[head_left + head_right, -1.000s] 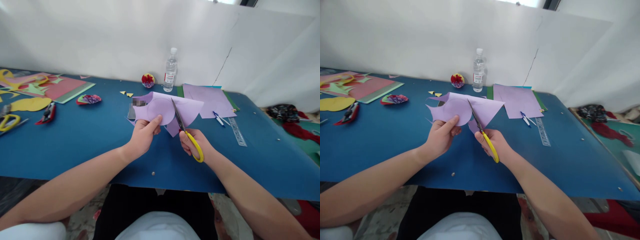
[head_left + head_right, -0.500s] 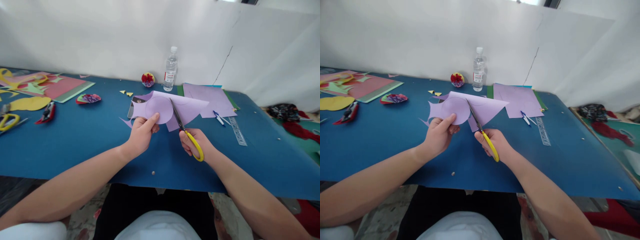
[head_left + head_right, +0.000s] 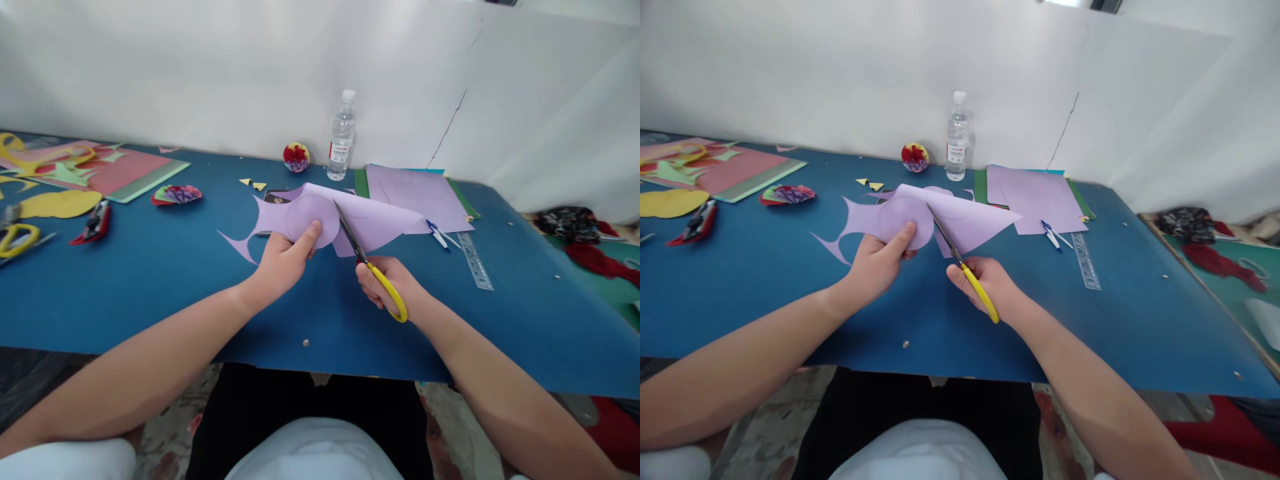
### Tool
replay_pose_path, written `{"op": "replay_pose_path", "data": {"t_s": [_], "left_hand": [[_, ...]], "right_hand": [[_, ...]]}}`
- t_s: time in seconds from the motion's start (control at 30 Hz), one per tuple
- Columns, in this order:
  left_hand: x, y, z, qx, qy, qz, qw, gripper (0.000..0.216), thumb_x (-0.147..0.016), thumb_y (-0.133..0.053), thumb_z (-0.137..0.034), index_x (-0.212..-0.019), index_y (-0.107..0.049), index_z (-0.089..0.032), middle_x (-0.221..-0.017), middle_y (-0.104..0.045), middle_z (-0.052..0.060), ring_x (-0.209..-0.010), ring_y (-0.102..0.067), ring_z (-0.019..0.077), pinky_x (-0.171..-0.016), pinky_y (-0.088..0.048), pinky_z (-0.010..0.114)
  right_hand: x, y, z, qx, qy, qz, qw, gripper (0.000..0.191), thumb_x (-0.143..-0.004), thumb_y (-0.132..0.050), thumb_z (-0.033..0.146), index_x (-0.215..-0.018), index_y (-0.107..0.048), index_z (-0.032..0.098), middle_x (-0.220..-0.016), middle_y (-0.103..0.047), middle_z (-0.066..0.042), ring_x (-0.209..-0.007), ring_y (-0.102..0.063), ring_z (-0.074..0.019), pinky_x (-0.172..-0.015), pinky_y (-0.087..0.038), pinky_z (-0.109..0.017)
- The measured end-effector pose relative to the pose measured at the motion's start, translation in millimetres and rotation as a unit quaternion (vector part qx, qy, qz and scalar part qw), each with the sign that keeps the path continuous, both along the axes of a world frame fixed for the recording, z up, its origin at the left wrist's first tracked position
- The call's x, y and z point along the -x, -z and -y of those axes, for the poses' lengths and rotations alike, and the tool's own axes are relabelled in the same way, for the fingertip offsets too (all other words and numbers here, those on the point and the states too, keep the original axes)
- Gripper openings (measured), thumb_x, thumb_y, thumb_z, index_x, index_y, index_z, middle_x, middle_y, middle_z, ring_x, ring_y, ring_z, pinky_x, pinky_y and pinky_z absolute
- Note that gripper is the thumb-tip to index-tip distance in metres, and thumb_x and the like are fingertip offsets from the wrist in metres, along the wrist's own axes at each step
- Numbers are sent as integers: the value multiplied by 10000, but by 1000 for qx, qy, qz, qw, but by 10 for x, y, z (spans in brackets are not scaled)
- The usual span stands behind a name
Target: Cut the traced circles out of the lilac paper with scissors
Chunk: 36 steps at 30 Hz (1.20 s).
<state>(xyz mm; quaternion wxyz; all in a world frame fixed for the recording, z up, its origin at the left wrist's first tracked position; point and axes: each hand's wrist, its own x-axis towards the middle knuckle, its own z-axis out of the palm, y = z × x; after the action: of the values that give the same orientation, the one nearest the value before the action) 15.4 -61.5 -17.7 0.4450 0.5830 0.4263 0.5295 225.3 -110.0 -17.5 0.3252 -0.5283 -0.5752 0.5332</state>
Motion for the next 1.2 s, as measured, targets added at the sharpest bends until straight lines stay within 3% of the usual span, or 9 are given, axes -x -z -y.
{"op": "replay_pose_path", "data": {"t_s": [0.13, 0.47, 0.67, 0.93, 1.2], "left_hand": [[25, -99, 46, 1, -18, -63, 998, 575, -882, -740, -561, -506, -496, -201, -497, -467, -2, -484, -418, 117, -459, -301, 275], [42, -125, 45, 8, 12, -105, 994, 559, -886, -685, -545, -494, -466, -213, -498, -450, 1, -485, -415, 122, -465, -335, 274], [32, -129, 52, 20, 15, -90, 996, 549, -875, -706, -550, -499, -498, -209, -520, -500, 17, -519, -476, 139, -512, -395, 284], [30, -133, 78, 31, 8, -69, 997, 555, -859, -759, -525, -487, -498, -205, -517, -492, 8, -515, -460, 135, -496, -372, 281], [28, -138, 69, 10, 26, -85, 996, 531, -880, -721, -535, -526, -508, -202, -542, -488, -2, -538, -449, 128, -513, -383, 268]], "right_hand": [[-30, 16, -7, -19, -7, 17, 1000, 690, -710, -725, 873, -654, -455, 240, -508, -416, 59, -426, -404, -111, -427, -323, -278], [-83, 118, -37, -35, -32, 4, 999, 685, -778, -664, 884, -707, -468, 231, -545, -383, 72, -475, -374, -107, -484, -264, -283], [-78, 112, -25, -34, -33, 2, 999, 678, -781, -670, 876, -716, -480, 228, -552, -393, 67, -487, -372, -110, -494, -261, -285], [-77, 125, -33, -41, -32, 13, 999, 712, -779, -609, 925, -719, -480, 228, -565, -393, 57, -503, -366, -114, -500, -262, -290], [-79, 115, -30, -41, -22, 12, 999, 671, -772, -674, 875, -730, -493, 229, -565, -401, 60, -502, -374, -118, -499, -293, -287]]}}
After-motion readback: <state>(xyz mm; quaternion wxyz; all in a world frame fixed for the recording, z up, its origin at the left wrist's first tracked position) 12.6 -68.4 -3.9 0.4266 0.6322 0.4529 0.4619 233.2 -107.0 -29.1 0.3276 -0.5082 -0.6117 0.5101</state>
